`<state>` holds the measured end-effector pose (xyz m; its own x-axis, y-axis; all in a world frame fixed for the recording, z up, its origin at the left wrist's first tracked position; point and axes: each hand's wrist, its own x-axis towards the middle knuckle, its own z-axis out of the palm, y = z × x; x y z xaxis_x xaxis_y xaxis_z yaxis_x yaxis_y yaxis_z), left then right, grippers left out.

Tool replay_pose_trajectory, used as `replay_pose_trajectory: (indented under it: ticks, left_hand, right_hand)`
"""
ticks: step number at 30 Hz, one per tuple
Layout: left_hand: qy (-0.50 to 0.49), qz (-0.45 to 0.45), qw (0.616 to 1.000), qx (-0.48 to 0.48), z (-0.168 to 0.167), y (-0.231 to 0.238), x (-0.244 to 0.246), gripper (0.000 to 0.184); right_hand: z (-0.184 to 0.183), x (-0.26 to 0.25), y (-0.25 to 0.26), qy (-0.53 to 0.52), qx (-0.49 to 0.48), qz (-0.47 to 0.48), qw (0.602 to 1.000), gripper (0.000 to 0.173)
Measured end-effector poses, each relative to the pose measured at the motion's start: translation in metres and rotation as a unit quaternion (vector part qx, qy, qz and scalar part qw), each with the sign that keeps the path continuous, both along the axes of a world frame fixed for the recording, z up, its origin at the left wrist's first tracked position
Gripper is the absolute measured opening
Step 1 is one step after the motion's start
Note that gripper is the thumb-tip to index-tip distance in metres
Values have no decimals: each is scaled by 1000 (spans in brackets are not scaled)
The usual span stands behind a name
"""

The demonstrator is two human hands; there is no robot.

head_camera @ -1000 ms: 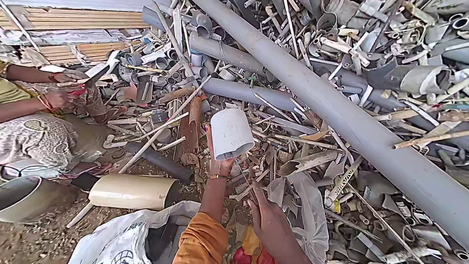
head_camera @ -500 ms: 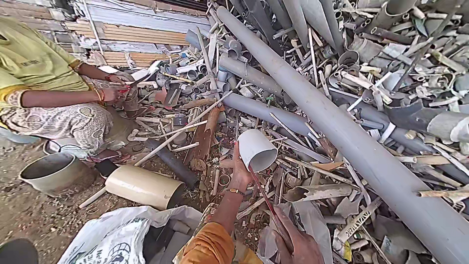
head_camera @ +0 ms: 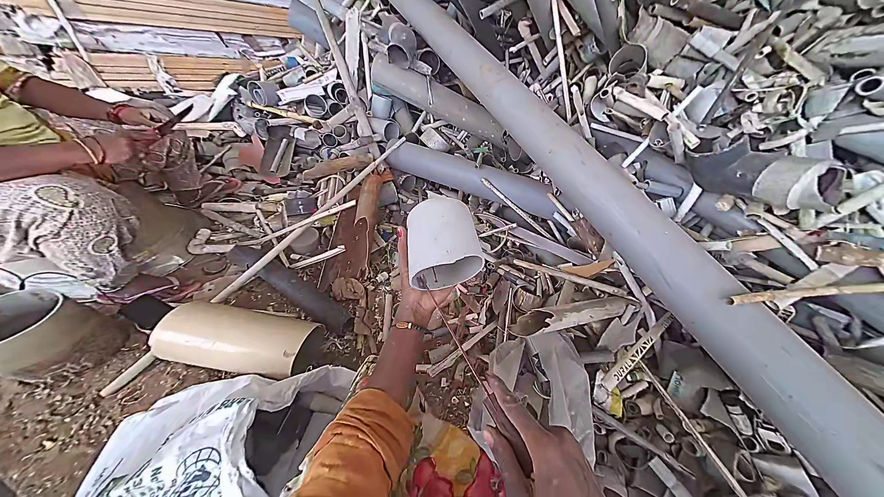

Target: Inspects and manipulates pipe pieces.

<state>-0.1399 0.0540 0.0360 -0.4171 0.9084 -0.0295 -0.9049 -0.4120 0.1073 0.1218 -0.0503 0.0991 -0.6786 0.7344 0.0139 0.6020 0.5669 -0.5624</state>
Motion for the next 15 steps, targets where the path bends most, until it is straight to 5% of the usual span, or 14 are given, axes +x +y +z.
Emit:
replay_pose_trajectory:
  ticks: [6,15]
  left_hand:
    - [-56,59,996,-39,-2,-2,1,78]
    - [50,24,997,-59,-13,6,-3,81]
  right_hand:
    - [9,-4,-11,-47,-32,3,998,53]
    - [-10,-12,-4,-27,-18,-18,999,54]
